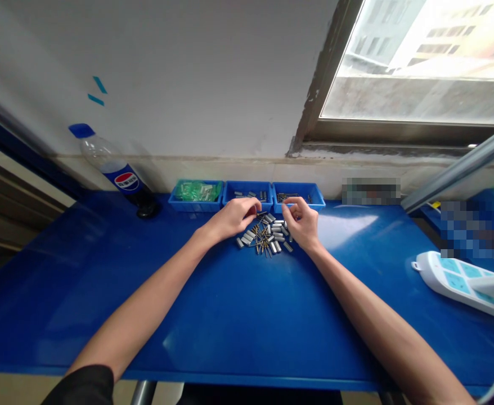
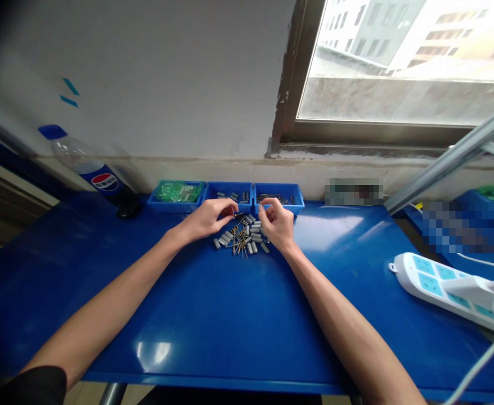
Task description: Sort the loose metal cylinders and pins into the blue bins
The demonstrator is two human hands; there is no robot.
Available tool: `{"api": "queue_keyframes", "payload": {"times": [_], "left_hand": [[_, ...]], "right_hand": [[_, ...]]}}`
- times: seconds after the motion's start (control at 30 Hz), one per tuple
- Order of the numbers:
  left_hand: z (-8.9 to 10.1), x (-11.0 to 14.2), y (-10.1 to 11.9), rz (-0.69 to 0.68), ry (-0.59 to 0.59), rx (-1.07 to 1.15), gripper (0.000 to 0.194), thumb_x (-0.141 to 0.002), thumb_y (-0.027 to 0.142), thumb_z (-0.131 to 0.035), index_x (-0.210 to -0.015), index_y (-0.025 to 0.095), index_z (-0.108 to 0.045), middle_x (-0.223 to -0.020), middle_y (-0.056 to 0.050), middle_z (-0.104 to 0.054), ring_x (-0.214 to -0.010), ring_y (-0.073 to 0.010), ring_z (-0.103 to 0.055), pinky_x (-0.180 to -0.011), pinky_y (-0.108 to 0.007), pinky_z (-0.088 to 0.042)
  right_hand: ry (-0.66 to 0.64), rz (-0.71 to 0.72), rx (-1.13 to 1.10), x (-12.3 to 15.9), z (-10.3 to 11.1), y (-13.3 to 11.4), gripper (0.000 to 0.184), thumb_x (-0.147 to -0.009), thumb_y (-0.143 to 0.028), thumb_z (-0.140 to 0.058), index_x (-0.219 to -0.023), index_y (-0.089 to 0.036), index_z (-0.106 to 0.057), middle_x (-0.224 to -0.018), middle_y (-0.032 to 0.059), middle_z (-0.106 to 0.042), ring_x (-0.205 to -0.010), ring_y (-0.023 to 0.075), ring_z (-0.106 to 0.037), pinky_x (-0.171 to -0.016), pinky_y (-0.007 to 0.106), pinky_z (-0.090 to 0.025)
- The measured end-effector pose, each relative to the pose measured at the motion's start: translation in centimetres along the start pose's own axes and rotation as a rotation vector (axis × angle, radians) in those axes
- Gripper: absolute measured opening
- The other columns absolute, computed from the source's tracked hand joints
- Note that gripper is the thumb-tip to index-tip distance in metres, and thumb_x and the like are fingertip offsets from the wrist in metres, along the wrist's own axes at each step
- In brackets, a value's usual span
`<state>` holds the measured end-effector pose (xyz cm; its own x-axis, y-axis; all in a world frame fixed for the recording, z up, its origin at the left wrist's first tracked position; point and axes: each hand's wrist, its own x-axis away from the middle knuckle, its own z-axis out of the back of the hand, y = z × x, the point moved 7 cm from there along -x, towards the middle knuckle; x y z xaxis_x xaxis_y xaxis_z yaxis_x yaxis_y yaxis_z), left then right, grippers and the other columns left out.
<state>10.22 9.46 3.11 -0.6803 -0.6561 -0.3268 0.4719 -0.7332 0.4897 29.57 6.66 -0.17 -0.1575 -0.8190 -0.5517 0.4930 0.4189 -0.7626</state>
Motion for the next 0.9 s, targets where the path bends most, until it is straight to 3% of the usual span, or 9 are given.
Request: {"api": "queue_keyframes", "payload": {"times": [0.23,0.4,0.57,0.67,0.8,0.9], "left_hand": [[0.9,-0.1,0.7,-0.016,0.134,0.098,0.026,-0.091,0.012,-0.064,-0.117,0.017,-0.063,-0.093,-0.003,-0.071,-0.081,-0.0142,-0.069,-0.082,-0.028,-0.057],[0.6,0.0,1.2,-0.051,0.129,0.003,0.023,-0.093,0.013,-0.064,-0.116,0.017,-0.063,-0.095,-0.003,-0.070,-0.083,-0.0150,-0.067,-0.083,-0.029,-0.055],[0.2,-0.1,1.4,-0.058,0.129,-0.031,0.018,-0.094,0.013,-0.064,-0.112,0.017,-0.065,-0.096,-0.004,-0.071,-0.084,-0.0160,-0.068,-0.084,-0.030,-0.055],[-0.3,-0.1,0.8,-0.005,0.106,-0.060,0.019,-0.093,0.016,-0.067,-0.112,0.016,-0.068,-0.102,-0.007,-0.075,-0.091,-0.0193,-0.072,-0.087,-0.032,-0.057],[-2.0,0.0,0.0,0.023,-0.049,-0.098,0.026,-0.092,0.015,-0.069,-0.118,0.018,-0.073,-0.118,-0.010,-0.078,-0.107,-0.0234,-0.075,-0.098,-0.035,-0.058],[-3.0,0.0,-0.3,0.034,-0.105,-0.148,0.021,-0.094,0.018,-0.068,-0.111,0.020,-0.079,-0.115,-0.008,-0.080,-0.107,-0.0232,-0.076,-0.097,-0.034,-0.058]], "right_hand": [[-0.173,0.060,-0.001,0.2,-1.0,-0.5,0.029,-0.098,-0.047,-0.060,-0.103,-0.021,-0.071,-0.059,-0.0057,-0.051,-0.049,0.0115,-0.043,-0.052,0.027,-0.036],[-0.254,0.207,0.133,0.6,-1.7,-1.4,0.029,-0.103,-0.044,-0.055,-0.094,-0.021,-0.070,-0.058,-0.0050,-0.052,-0.049,0.0112,-0.043,-0.055,0.027,-0.034],[-0.296,0.228,0.189,1.0,-2.2,-1.4,0.032,-0.105,-0.044,-0.049,-0.089,-0.022,-0.066,-0.060,-0.0040,-0.055,-0.051,0.0114,-0.044,-0.056,0.027,-0.035],[-0.180,0.189,0.215,0.7,-1.5,-1.1,0.034,-0.103,-0.045,-0.051,-0.081,-0.022,-0.062,-0.057,-0.0043,-0.052,-0.050,0.0116,-0.042,-0.056,0.027,-0.034],[0.194,-0.035,0.233,0.2,1.5,0.4,0.040,-0.102,-0.050,-0.053,-0.073,-0.023,-0.057,-0.053,-0.0060,-0.044,-0.048,0.0122,-0.039,-0.054,0.028,-0.032],[0.284,-0.155,0.185,0.0,2.4,1.4,0.046,-0.100,-0.056,-0.053,-0.068,-0.023,-0.052,-0.055,-0.0047,-0.046,-0.052,0.0135,-0.042,-0.055,0.028,-0.033]]}}
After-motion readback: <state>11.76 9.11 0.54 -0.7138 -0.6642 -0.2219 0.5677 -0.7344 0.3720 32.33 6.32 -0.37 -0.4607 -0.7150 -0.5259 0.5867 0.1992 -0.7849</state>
